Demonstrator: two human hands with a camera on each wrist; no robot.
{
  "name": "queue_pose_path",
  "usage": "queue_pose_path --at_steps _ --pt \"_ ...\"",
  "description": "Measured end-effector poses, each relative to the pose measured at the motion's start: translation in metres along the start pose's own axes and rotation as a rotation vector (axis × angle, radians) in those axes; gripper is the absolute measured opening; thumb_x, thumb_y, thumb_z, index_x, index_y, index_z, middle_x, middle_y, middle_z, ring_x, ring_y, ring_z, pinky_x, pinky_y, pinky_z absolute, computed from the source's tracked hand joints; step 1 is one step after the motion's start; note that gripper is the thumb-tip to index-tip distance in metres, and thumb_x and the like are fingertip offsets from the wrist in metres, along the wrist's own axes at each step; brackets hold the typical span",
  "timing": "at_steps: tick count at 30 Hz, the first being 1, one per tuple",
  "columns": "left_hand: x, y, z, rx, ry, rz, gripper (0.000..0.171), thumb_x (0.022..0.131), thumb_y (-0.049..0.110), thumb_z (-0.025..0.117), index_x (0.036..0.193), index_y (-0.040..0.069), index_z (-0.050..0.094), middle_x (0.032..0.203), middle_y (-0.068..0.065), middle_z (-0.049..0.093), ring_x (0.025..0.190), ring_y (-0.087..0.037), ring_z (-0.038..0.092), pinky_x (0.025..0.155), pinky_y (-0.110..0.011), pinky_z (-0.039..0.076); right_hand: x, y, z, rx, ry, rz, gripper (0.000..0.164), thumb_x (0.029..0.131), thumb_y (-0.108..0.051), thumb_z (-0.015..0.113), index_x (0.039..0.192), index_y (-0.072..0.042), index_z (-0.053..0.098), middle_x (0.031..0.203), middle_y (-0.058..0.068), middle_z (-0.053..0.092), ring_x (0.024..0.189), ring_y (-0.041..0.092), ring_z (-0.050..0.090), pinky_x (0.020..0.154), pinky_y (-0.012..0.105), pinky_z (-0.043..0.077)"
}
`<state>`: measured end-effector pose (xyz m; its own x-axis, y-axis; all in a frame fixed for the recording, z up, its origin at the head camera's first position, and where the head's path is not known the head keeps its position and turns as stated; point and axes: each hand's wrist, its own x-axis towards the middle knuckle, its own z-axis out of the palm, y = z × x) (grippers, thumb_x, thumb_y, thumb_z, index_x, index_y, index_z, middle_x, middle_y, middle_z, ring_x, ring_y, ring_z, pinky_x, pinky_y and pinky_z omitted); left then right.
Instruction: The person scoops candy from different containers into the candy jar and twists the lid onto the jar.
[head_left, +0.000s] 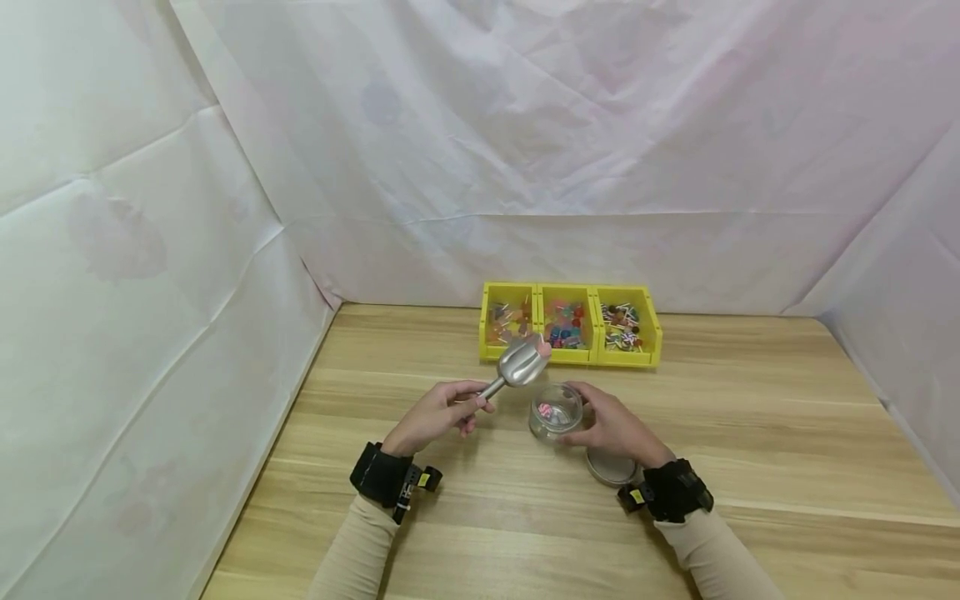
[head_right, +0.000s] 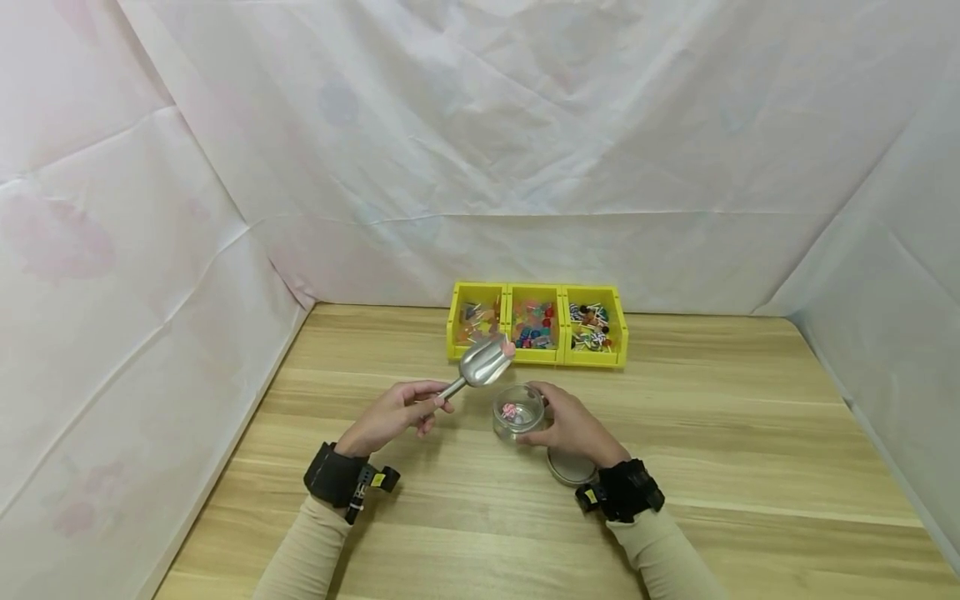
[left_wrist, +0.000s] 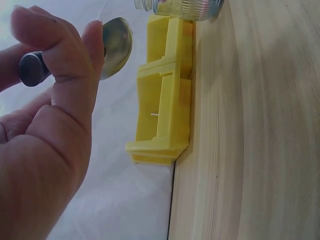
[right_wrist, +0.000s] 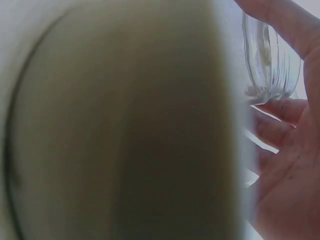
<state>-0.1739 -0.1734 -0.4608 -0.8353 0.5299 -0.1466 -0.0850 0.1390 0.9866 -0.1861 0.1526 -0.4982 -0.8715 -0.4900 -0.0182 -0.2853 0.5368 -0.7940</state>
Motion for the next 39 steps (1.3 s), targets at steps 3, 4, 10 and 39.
queue_pose_path --at_steps 3,4,10,39 --pt "0.001 -0.001 0.000 -0.002 -0.003 0.002 0.037 0.104 0.017 0.052 0.140 0.007 0.054 0.120 -0.035 0.060 0.069 -0.011 0.057 0.060 -0.022 0.051 -0.002 0.003 -0.003 -0.002 0.025 0.018 0.087 0.075 -0.031 0.088 0.146 -0.012 0.042 0.137 0.009 0.057 0.125 0.030 0.054 0.106 0.054 0.043" --pt "0.001 -0.001 0.001 -0.004 -0.004 0.001 0.037 0.104 0.017 0.052 0.140 0.008 0.054 0.120 -0.035 0.060 0.069 -0.011 0.057 0.060 -0.022 0.051 -0.003 0.004 -0.004 0.001 0.033 0.020 0.087 0.075 -0.031 0.088 0.146 -0.012 0.043 0.138 0.009 0.056 0.126 0.030 0.054 0.106 0.055 0.042" --pt "0.007 -0.004 0.001 -0.011 -0.006 -0.003 0.036 0.104 0.017 0.052 0.139 0.010 0.055 0.122 -0.034 0.059 0.070 -0.013 0.057 0.060 -0.022 0.051 -0.005 0.005 -0.012 0.002 0.075 0.065 0.087 0.077 -0.030 0.086 0.148 -0.009 0.041 0.141 0.015 0.053 0.127 0.034 0.052 0.104 0.057 0.043" --pt "0.012 -0.004 0.008 -0.028 -0.033 -0.013 0.039 0.103 0.015 0.053 0.141 0.007 0.053 0.121 -0.035 0.059 0.069 -0.010 0.057 0.060 -0.021 0.051 -0.001 0.011 -0.012 -0.017 0.147 0.146 0.092 0.080 -0.040 0.083 0.152 -0.011 0.035 0.141 0.016 0.051 0.116 0.032 0.055 0.092 0.049 0.049"
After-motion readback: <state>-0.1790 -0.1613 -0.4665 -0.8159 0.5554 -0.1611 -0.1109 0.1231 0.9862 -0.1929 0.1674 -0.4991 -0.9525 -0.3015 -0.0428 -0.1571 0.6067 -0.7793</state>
